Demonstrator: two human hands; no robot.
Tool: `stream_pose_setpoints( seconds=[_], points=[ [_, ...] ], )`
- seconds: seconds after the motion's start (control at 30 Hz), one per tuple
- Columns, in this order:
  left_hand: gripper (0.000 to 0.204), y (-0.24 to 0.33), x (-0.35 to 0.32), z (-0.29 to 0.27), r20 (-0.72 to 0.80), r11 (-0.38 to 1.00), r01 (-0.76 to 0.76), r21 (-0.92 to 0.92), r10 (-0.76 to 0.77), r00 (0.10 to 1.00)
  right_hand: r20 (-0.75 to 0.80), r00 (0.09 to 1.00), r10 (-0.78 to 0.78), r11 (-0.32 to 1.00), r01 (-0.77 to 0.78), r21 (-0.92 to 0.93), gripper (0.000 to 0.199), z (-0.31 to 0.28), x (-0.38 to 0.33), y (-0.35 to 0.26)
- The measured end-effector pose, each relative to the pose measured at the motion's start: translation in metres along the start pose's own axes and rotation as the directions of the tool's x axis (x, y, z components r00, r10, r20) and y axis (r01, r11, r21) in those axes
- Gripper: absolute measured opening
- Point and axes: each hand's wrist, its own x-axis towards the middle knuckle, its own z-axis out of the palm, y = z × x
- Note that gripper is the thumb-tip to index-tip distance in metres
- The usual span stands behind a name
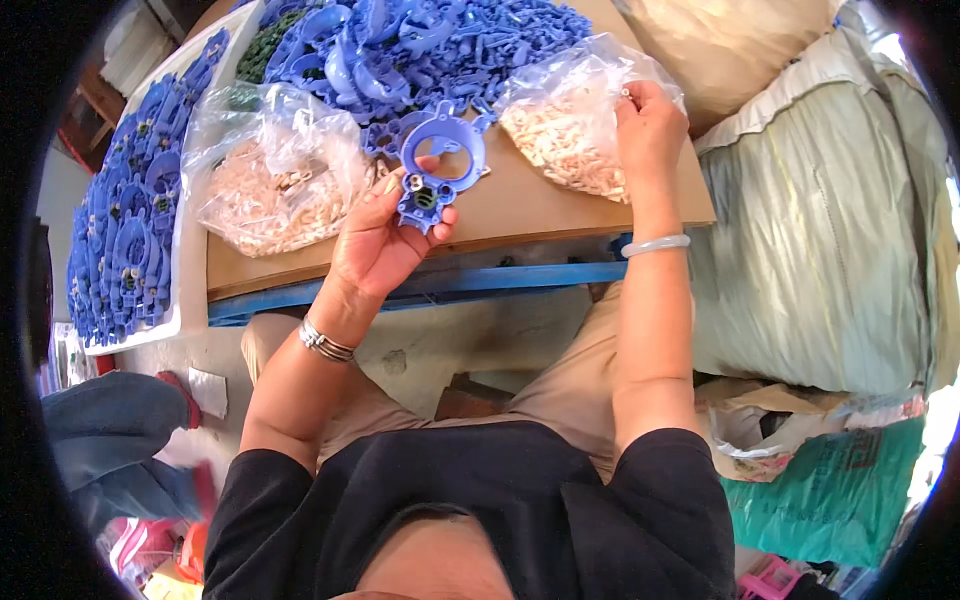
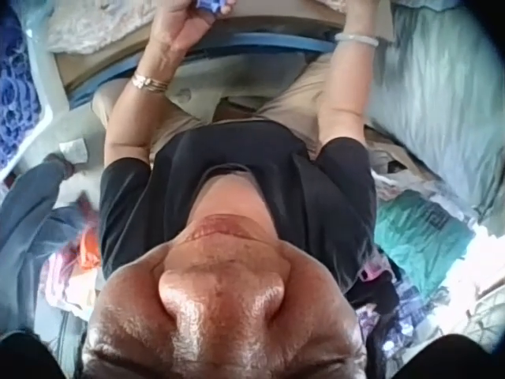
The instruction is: Manually assembling small plastic components into a larger blue plastic base unit.
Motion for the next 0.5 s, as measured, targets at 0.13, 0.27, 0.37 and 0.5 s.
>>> stream_pose_setpoints(
  seconds=[0.13,0.27,0.37,0.5],
  points=[
    [0.032,0.001,-0.001,0.001,0.007,1.0,-0.002,-0.011,0.002,1.0,-0.008,0.959,0.283,0.8,-0.231,0.554,0.013,-0.02,-0.002,-0.012],
    [0.032,-0.001,-0.001,0.004,0.001,1.0,0.002,-0.028,-0.002,1.0,0.189,0.949,0.251,0.281,-0.258,0.924,0.018,-0.044,-0.01,-0.041],
    [0.032,-0.001,-0.001,0.004,-0.004,1.0,0.001,-0.009,-0.001,1.0,0.394,0.913,0.104,0.062,-0.401,0.914,0.02,-0.05,-0.028,-0.064],
    [0.031,-0.001,0.0,0.002,0.013,0.999,-0.007,-0.036,0.008,1.0,0.528,0.841,-0.116,0.022,-0.529,0.848,0.024,-0.043,-0.051,-0.086]
  ],
)
